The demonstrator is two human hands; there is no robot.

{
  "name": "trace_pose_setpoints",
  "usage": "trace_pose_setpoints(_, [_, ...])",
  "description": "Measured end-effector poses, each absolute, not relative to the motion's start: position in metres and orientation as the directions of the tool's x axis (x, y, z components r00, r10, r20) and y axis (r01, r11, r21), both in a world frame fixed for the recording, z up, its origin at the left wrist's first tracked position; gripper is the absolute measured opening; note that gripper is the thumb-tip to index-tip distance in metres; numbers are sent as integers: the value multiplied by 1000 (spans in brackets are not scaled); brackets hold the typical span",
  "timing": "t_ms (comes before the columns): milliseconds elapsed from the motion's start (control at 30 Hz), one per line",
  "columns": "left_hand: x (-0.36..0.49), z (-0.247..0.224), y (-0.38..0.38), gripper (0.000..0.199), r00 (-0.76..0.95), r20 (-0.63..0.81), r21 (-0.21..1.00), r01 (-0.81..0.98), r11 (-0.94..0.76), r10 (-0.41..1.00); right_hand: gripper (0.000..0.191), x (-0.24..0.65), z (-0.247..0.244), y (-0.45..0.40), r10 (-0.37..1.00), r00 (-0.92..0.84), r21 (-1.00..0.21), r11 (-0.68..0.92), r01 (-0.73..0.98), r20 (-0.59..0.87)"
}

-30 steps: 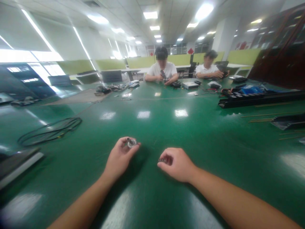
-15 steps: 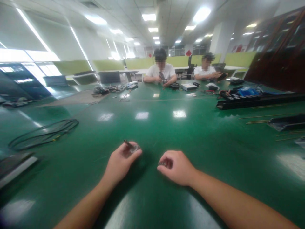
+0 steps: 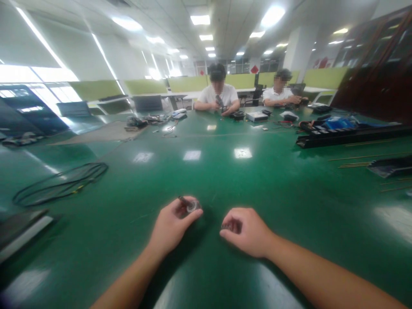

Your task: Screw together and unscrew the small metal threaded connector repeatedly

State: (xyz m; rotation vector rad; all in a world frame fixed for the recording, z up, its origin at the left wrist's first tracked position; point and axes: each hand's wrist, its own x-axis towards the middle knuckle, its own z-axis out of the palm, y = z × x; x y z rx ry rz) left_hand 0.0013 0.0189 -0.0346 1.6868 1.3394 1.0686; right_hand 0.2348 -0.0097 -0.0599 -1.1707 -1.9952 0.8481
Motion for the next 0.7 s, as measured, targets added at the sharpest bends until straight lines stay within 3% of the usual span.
trace_pose_setpoints(267, [6,-23,9,21,191,282,772,536,-341,940,7,231,-61,-7,894,-377,-776,412,478,242])
trace_pose_setpoints(567, [1,-18,11,13,274,183,745,588,-315,944,9,230,-63,-4,894,-372,-765,418,490,250])
trace_pose_setpoints(700, [-14,-4,8,25,286,138,675,673,-301,948,10,230,-64,-2,899,-369,-775,404,485,238])
